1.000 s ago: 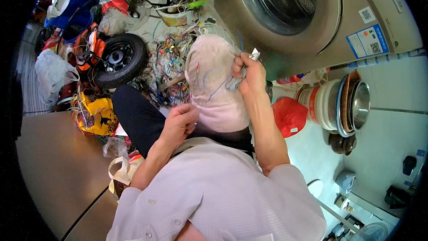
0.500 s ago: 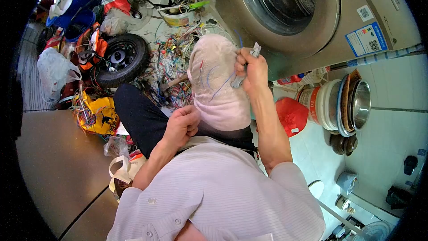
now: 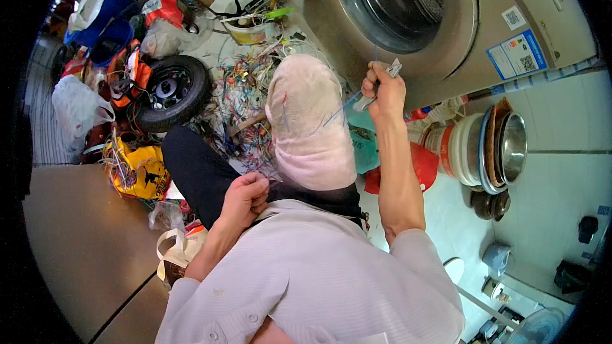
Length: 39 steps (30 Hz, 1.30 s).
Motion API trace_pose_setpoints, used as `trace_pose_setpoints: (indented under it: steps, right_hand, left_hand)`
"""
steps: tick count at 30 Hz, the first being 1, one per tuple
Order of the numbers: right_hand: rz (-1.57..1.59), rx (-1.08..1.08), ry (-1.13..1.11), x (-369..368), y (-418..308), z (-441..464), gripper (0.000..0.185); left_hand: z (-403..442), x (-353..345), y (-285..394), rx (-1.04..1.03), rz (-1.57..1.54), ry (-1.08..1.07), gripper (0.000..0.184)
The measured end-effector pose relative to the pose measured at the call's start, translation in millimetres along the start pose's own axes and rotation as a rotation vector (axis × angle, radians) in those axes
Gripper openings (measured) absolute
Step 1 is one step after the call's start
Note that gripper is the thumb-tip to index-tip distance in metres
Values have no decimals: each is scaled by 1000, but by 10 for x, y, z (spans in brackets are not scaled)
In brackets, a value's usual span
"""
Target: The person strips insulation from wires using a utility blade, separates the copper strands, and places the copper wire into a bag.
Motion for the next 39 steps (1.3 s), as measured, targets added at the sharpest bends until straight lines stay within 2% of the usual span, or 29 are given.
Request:
trace_pose_setpoints:
  steps: [5,8,9,11,15,18,19,21,22,23,25,27,29,31,33,34,35,38,39]
  right_hand:
    - [-19,-5,-71,33,-17,-73,12]
    - [4,-83,-135,56,51,-109,12]
    - [-10,-102,-146,55,83,-131,12]
    - [-20,-120,-163,32,152,-183,12]
    - [-11,-125,-144,-100,249,-302,13]
    - [-34,-120,-153,-118,223,-300,13]
    - [-30,-125,-163,-125,210,-288,13]
    - [-24,-128,-167,-99,214,-302,13]
    - [-28,-123,-133,-86,221,-288,13]
    - [-32,-121,-97,-67,230,-281,13]
    - [-27,-100,-83,-10,196,-250,13]
    - [-26,-76,-86,-47,167,-226,13]
    - [-29,-55,-81,-123,154,-255,13]
    - [-26,-59,-101,-96,164,-209,12]
    - [-32,-72,-114,-88,181,-203,12]
    - [-49,-85,-133,-102,174,-208,12]
    - [-65,-97,-152,-116,168,-213,11]
    - [-56,-96,-154,-162,152,-237,12]
    - [-58,-92,-149,-172,156,-241,12]
  left_hand:
    - [-28,68,130,-79,-130,-66,21]
    - [119,50,353,-472,-206,-97,25]
    - [193,26,455,-593,-152,-41,25]
    - [244,-153,713,-698,-238,28,26]
    - [448,-231,1034,-665,-464,-106,28]
    - [545,-409,1062,-426,-758,-496,32]
    - [570,-405,1026,-415,-759,-498,32]
    - [632,-322,898,-325,-594,-429,34]
    - [651,-262,842,-310,-517,-310,35]
    - [628,-181,819,-308,-519,-311,35]
    - [510,-39,819,-363,-355,-54,35]
    - [459,-17,833,-421,-256,-10,35]
    - [423,14,847,-472,-140,122,34]
    - [470,42,779,-607,77,194,30]
    - [517,62,684,-556,338,230,25]
    - [536,-5,658,-814,761,322,19]
    - [557,-88,608,-1025,1015,385,17]
    - [557,-233,579,-1058,1131,341,17]
    - [525,-271,560,-1001,1247,272,17]
Point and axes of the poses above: each hand's wrist, its own z-axis towards the middle knuckle, its own x-axis out of the back of the hand, y = z × x, the point moved 2 cm from there along z, towards the middle knuckle, and after that the axes turned 1 degree about y, right-handed, at the moved point
